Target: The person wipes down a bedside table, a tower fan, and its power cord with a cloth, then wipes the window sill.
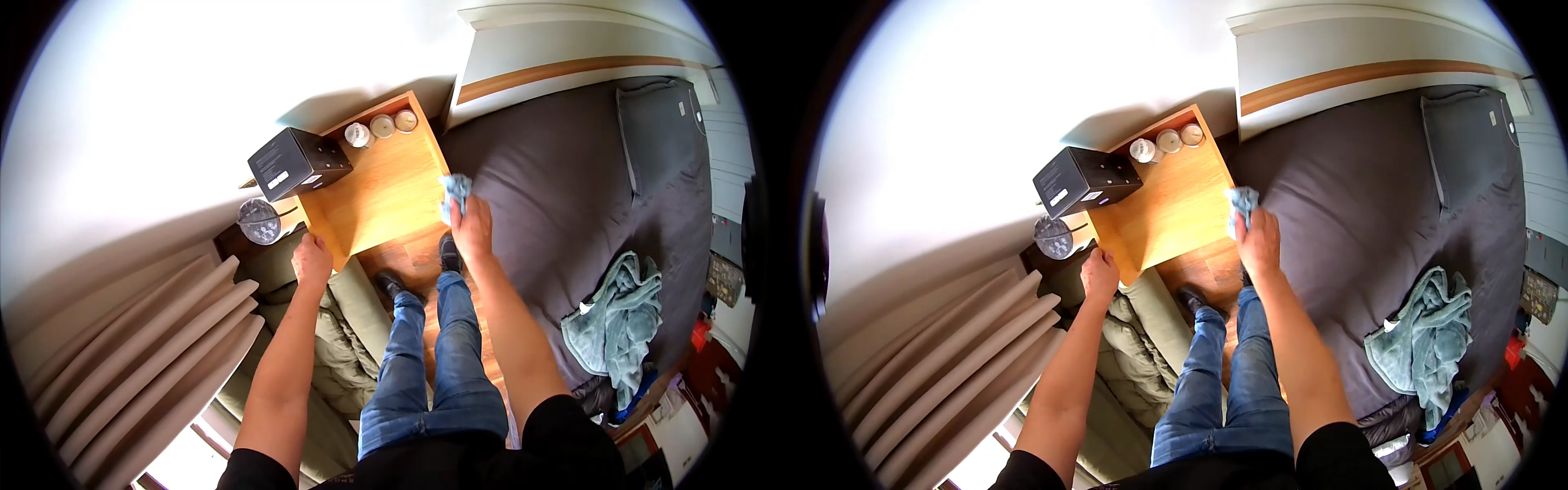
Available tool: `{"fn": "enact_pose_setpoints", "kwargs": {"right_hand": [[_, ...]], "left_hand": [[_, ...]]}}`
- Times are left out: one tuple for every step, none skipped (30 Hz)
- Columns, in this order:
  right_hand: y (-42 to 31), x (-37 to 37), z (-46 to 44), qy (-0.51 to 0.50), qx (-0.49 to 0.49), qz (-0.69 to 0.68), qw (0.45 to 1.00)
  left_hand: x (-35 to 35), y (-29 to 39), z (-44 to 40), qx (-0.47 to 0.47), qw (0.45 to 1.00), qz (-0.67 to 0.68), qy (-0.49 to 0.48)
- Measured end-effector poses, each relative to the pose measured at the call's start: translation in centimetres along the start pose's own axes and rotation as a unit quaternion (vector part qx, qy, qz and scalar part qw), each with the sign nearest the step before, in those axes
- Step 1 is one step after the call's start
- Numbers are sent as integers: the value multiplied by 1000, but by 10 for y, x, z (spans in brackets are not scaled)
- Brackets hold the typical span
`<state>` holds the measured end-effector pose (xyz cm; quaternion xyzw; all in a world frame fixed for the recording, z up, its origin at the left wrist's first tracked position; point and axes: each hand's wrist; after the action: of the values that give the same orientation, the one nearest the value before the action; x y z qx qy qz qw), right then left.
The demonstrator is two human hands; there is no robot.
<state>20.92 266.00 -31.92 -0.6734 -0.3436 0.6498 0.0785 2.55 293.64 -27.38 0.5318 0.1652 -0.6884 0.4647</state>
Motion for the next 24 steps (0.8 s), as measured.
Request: {"fn": "enact_pose_setpoints", "kwargs": {"right_hand": [[1, -6, 18, 16, -4, 22, 1000], [8, -8, 37, 15, 10, 30, 999], [9, -14, 55, -72, 114, 19, 991], [11, -15, 76, -123, 209, 7, 970], [17, -9, 97, -171, 301, -5, 938], [32, 14, 128, -137, 379, -119, 907], [44, 33, 150, -103, 448, -232, 857], [28, 29, 143, -60, 474, -362, 801], [35, 54, 143, -1, 460, -442, 770], [25, 58, 125, 21, 482, -488, 727], [9, 64, 100, 46, 500, -533, 681], [0, 81, 77, 60, 522, -527, 668], [-9, 97, 58, 72, 543, -519, 656], [-16, 118, 47, 39, 587, -417, 693], [-26, 135, 43, 6, 622, -307, 720], [-48, 139, 49, -2, 632, -323, 704], [-70, 140, 58, -10, 641, -339, 689], [-85, 146, 78, -95, 611, -369, 694], [-95, 148, 101, -182, 576, -394, 692], [-105, 138, 114, -263, 543, -455, 655], [-115, 129, 123, -342, 503, -510, 608], [-116, 129, 131, -351, 499, -509, 608], [-113, 128, 139, -337, 460, -431, 699], [-110, 126, 147, -318, 414, -350, 778]], "left_hand": [[2, -2, 1, 4, 1000, -2, 5], [3, -4, 1, 8, 1000, -5, 10], [3, -5, 0, 8, 1000, -4, 9], [4, -7, 1, 18, 1000, 3, 9], [5, -7, 0, 28, 1000, 10, 11], [5, -5, -2, 28, 999, 11, 11], [4, -3, -3, 28, 999, 13, 12], [1, -4, -3, 24, 1000, 11, 12], [-1, -6, -2, 18, 1000, 7, 10], [-2, -6, -1, 22, 1000, 13, 8], [-1, -5, -3, 29, 999, 21, 8], [1, -7, -3, 31, 999, 31, 16], [1, -6, -2, 28, 999, 29, 16], [-1, -3, -1, 18, 999, 24, 16], [-2, 0, 0, 7, 1000, 19, 16], [-4, 1, 0, -1, 1000, 22, 5], [-3, 1, -1, -3, 1000, 25, 6], [-1, 0, -1, -4, 1000, 31, 7], [-1, -3, -2, -6, 999, 36, 8], [0, -4, -3, -11, 999, 39, 12], [1, -4, -3, -5, 999, 46, 17], [0, -6, -2, -1, 998, 51, 23], [0, -8, -2, -10, 998, 49, 28], [-1, -11, -2, -9, 997, 72, 13]]}}
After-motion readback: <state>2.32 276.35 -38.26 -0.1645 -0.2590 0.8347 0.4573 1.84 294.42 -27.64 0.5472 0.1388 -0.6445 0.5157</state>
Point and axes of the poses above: each hand's wrist, its own z-axis away from the middle knuckle, its own x-axis out of the palm, y = z × x, and after that the axes turned 5 degrees about z, right-handed
